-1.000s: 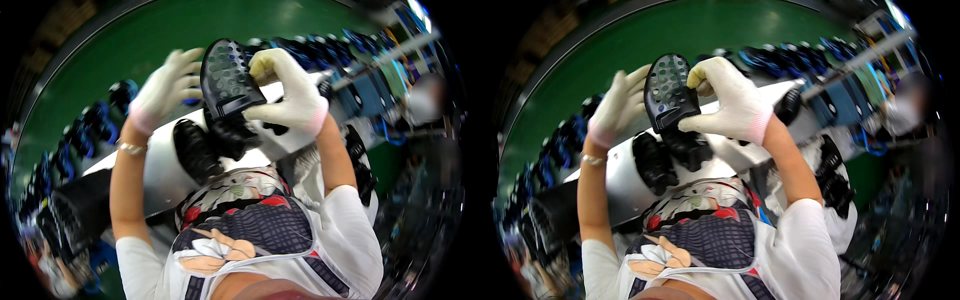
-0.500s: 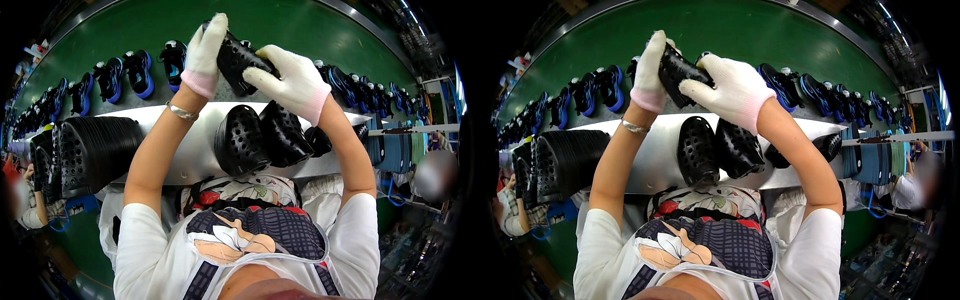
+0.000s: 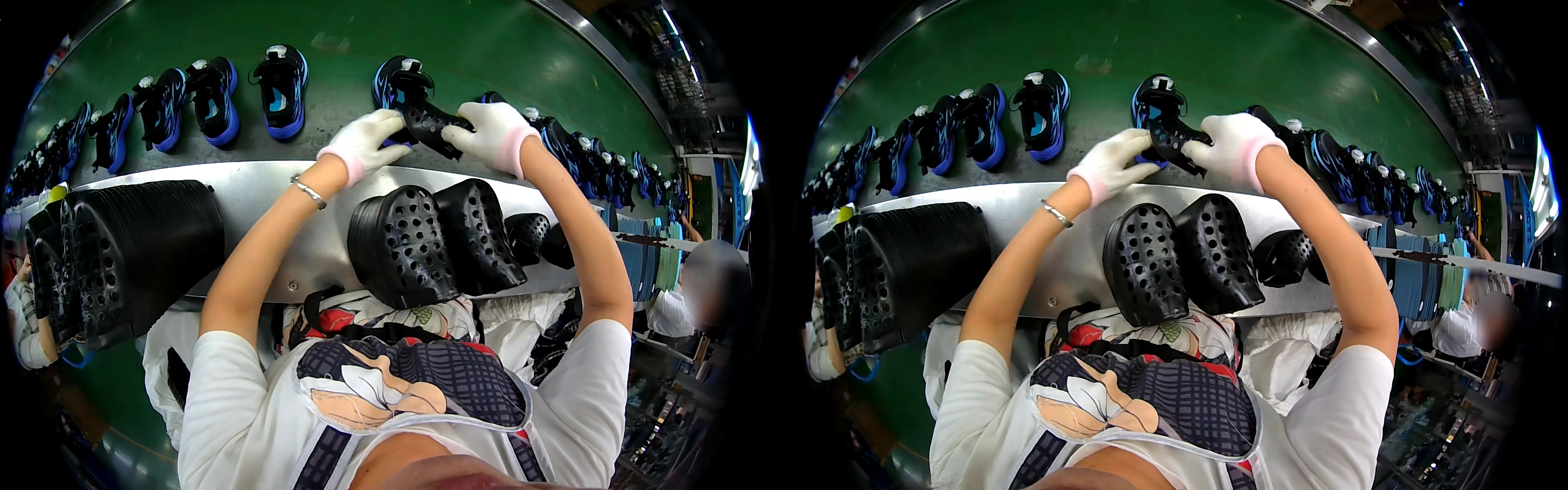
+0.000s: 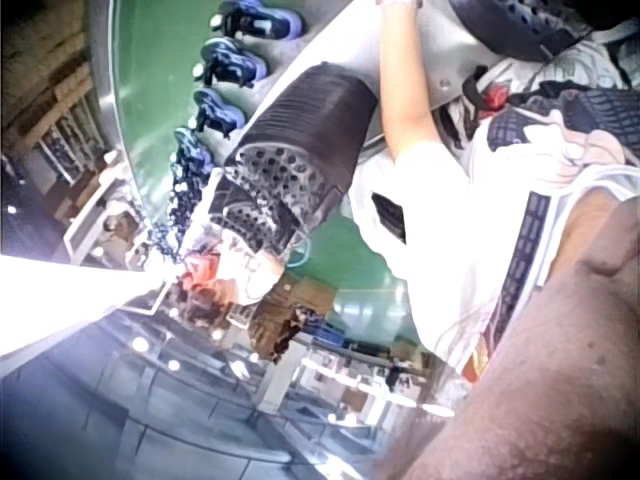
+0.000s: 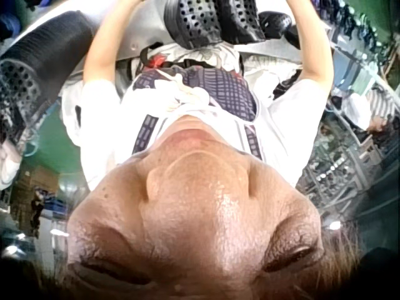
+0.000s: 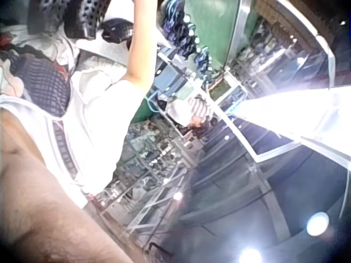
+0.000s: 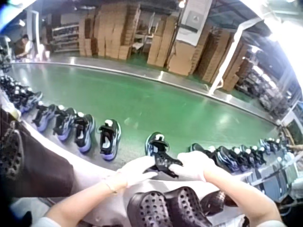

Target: The person, wearing gloves, picks up black plastic heel guards one at a time and presses them onto the back of blue and black sneakers lined up on a metal workbench.

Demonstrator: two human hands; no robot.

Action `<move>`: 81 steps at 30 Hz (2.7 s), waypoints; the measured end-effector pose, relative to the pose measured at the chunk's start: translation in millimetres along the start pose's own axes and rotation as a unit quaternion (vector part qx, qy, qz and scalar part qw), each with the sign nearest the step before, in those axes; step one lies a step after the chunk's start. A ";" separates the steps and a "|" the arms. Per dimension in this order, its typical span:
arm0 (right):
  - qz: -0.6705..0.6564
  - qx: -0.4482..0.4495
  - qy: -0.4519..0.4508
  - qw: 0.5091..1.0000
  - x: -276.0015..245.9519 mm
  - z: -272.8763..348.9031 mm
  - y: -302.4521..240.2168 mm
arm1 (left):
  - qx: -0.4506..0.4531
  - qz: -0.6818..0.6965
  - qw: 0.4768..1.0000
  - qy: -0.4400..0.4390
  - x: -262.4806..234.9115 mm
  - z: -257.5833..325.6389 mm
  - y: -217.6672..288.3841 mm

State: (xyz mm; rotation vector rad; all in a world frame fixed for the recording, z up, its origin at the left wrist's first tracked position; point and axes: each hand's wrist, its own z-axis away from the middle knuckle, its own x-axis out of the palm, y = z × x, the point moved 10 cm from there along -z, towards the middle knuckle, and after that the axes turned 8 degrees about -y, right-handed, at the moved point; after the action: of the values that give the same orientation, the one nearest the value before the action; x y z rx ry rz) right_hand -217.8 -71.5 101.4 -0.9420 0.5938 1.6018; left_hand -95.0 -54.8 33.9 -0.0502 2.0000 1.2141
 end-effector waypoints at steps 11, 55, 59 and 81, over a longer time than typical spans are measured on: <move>0.091 0.060 -0.068 0.992 -7.4 -76.1 -6.0 | -0.054 -0.077 0.994 0.048 25.8 -22.6 -18.4; 0.060 0.017 0.103 0.993 -20.0 -3.9 57.9 | -0.176 -0.102 0.972 -0.115 50.4 -38.9 -58.6; 0.014 0.148 0.123 0.981 -10.9 55.9 158.7 | -0.181 -0.117 0.969 -0.122 48.3 -35.3 -59.0; -0.208 -0.079 0.107 0.969 56.9 -20.5 74.8 | -0.193 -0.148 0.965 -0.101 50.8 -33.6 -61.3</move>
State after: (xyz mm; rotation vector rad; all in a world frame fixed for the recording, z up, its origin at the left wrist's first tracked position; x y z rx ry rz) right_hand -287.4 -74.0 35.2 -1.2773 0.3837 1.1911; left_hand -125.5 -96.6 -35.3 -0.3889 1.4961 1.3334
